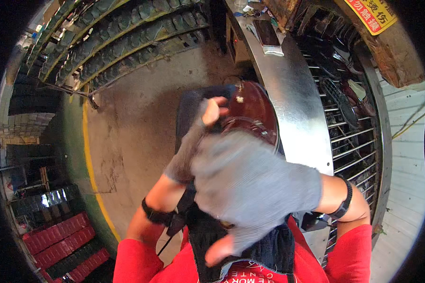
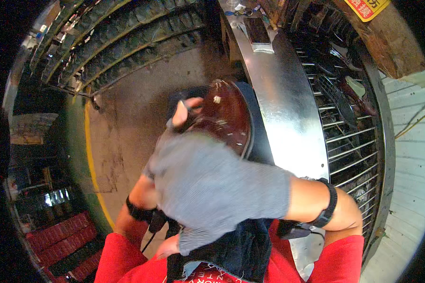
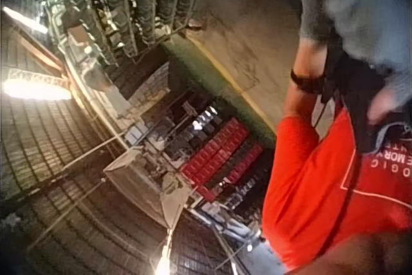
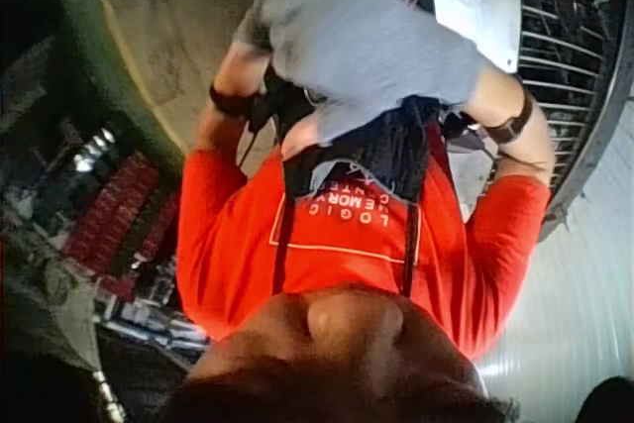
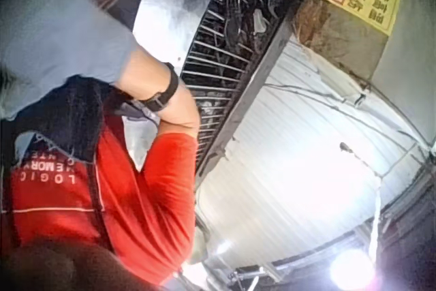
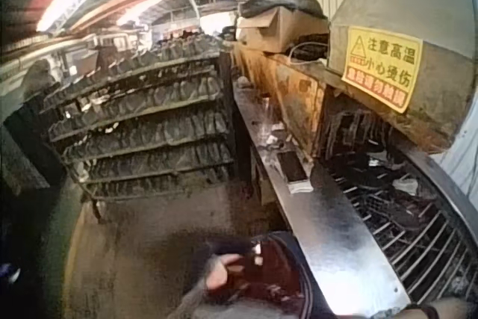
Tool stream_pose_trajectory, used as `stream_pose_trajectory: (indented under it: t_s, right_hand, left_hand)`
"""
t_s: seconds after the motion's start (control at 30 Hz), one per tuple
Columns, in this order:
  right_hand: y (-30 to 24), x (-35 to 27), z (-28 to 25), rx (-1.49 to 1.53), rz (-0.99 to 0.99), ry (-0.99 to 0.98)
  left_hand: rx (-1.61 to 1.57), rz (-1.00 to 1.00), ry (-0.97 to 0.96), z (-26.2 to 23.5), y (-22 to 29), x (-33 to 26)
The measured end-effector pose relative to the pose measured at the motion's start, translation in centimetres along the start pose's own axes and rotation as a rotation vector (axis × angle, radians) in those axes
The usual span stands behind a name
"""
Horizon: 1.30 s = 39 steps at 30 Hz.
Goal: Polishing and inspecting a leather loafer at a manufacturing station.
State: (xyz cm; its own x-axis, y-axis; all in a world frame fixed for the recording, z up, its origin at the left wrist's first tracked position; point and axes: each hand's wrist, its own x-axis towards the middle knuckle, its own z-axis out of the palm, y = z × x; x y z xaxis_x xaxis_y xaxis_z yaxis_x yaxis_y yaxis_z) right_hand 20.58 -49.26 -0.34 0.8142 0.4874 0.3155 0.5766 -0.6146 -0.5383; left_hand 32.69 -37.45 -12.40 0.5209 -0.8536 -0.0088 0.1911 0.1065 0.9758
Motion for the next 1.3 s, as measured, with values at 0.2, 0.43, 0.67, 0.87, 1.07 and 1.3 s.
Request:
stream_pose_trajectory:
  t_s: [0.2,0.43,0.67,0.87,1.07,1.3]
  right_hand:
    - [-0.1,-1.6,12.5,-0.095,-0.266,0.093]
    - [1.2,-6.8,9.9,0.497,0.841,0.923]
    - [-0.8,-6.1,9.8,0.617,0.846,0.925]
    - [1.2,-5.2,4.0,0.437,0.654,0.743]
    - [0.9,-4.7,5.0,0.361,0.677,0.771]
    - [3.8,-7.4,10.6,1.931,0.713,0.862]
  left_hand:
    - [-0.973,-0.186,-0.244,-1.1,-5.6,-1.1]
    - [-0.722,-0.253,0.073,1.0,-2.0,-3.8]
    - [-0.483,-0.284,0.120,3.1,1.3,-5.6]
    - [-0.152,-0.252,0.129,3.1,0.7,-6.6]
    - [-0.101,-0.167,0.233,3.5,1.6,-7.7]
    - [0.165,0.239,-0.096,-0.6,4.3,0.6]
